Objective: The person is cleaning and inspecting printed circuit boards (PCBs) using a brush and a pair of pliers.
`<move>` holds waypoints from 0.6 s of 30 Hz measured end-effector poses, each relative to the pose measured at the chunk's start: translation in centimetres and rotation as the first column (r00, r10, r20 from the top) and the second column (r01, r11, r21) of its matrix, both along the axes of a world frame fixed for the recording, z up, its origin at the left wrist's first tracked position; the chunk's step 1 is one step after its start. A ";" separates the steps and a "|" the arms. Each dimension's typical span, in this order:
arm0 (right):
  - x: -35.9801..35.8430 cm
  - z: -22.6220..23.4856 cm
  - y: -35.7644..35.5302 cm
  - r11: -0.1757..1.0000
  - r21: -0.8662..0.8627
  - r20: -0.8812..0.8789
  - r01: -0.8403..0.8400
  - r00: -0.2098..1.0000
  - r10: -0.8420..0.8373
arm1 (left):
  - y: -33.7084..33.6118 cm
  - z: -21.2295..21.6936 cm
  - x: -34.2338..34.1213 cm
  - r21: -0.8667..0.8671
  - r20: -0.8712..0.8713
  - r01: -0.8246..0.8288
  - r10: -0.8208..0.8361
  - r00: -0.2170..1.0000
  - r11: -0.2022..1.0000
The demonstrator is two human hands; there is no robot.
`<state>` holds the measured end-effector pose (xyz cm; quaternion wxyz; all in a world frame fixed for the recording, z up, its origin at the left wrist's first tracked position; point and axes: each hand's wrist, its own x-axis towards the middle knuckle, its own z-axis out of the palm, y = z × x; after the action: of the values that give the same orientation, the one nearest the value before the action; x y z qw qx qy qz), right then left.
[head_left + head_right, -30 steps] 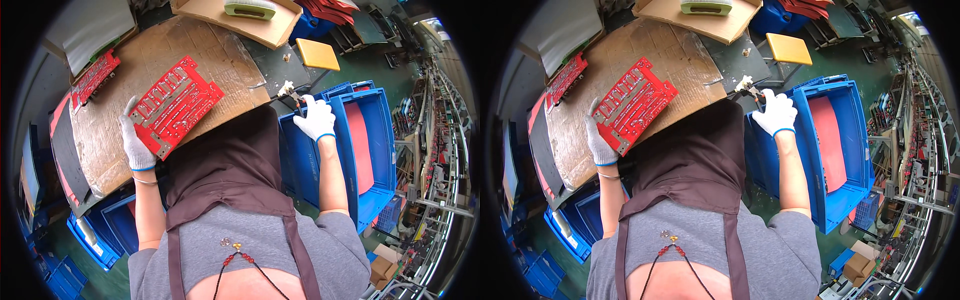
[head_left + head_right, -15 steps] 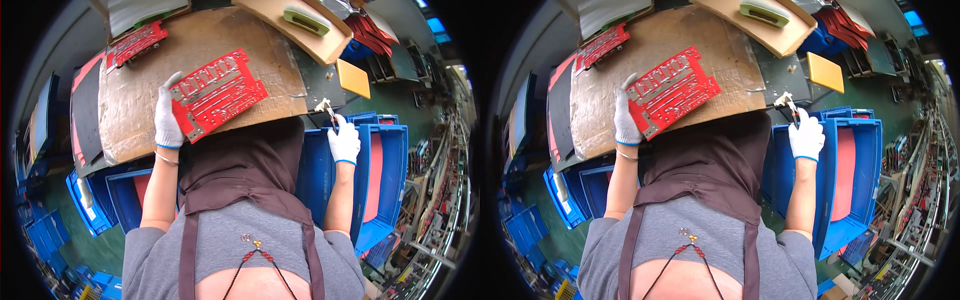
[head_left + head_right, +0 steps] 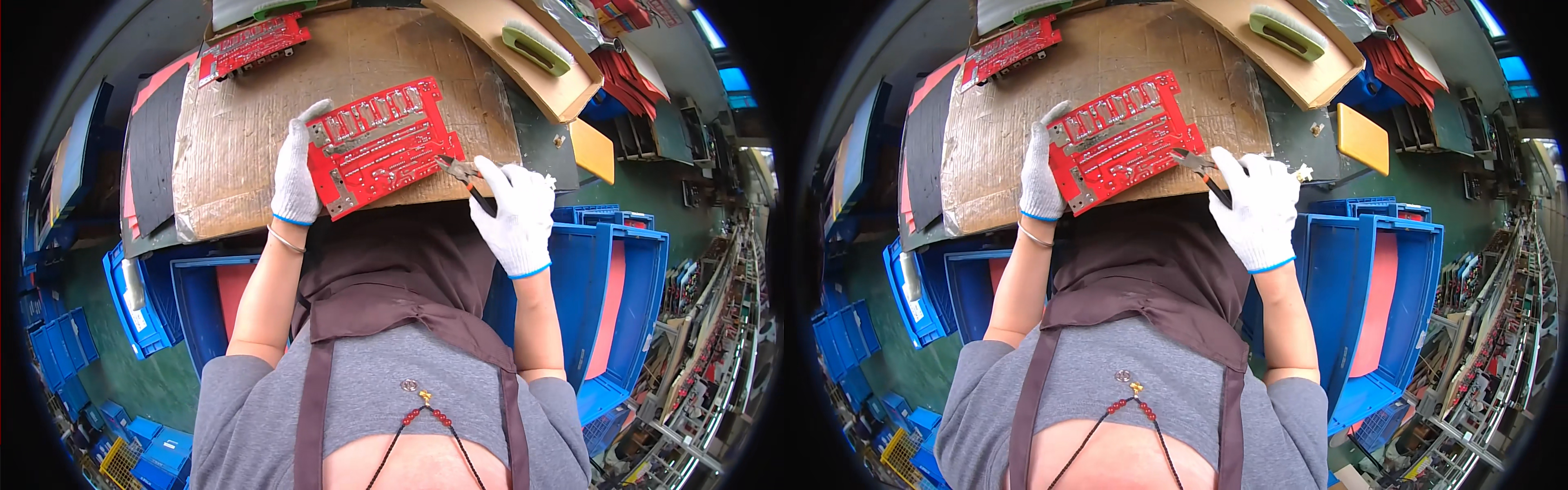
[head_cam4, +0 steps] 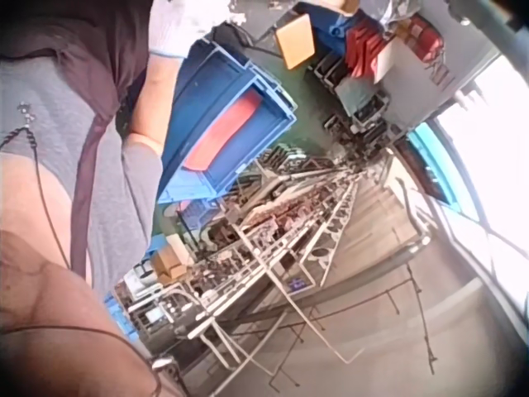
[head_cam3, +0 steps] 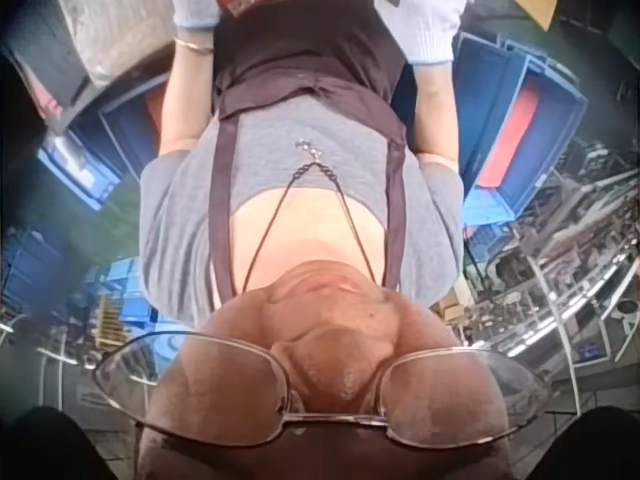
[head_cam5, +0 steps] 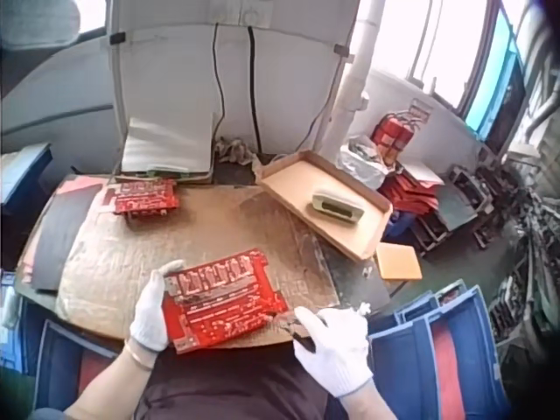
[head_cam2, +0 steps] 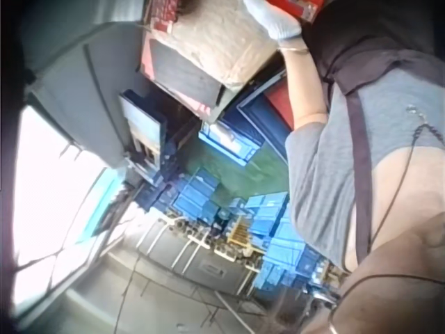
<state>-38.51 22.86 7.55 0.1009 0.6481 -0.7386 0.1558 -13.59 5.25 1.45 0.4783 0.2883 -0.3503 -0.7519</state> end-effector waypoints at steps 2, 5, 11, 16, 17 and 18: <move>0.2 0.3 -1.0 0.999 0.036 -0.079 -0.018 0.997 0.021 | 0.0 -0.2 0.2 -0.003 -0.004 0.003 -0.003 1.000 1.000; 0.5 0.4 -1.9 0.998 0.066 -0.131 -0.007 0.991 0.015 | -0.1 -0.4 0.4 -0.009 -0.005 0.008 -0.008 1.000 1.000; 0.7 0.4 -2.3 0.988 0.150 -0.168 0.024 0.986 0.002 | -0.2 -0.9 0.3 -0.010 -0.005 -0.013 0.013 1.000 1.000; -0.4 -1.2 -2.0 0.984 0.179 0.254 -0.011 0.967 -0.035 | -0.1 -0.6 0.1 0.002 -0.014 -0.009 0.009 1.000 1.000; -0.9 -1.4 -1.8 0.995 0.090 0.381 0.037 0.922 -0.069 | 0.0 -0.4 0.1 -0.004 -0.001 -0.003 0.003 1.000 1.000; -1.3 -1.6 -1.7 0.995 0.007 0.504 0.097 0.860 -0.088 | 0.1 -0.2 0.1 -0.011 0.011 0.004 -0.004 1.000 1.000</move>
<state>-39.81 21.19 5.95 -0.0818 0.5480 -0.7681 0.3212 -13.46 5.36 1.22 0.4766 0.2893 -0.3577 -0.7492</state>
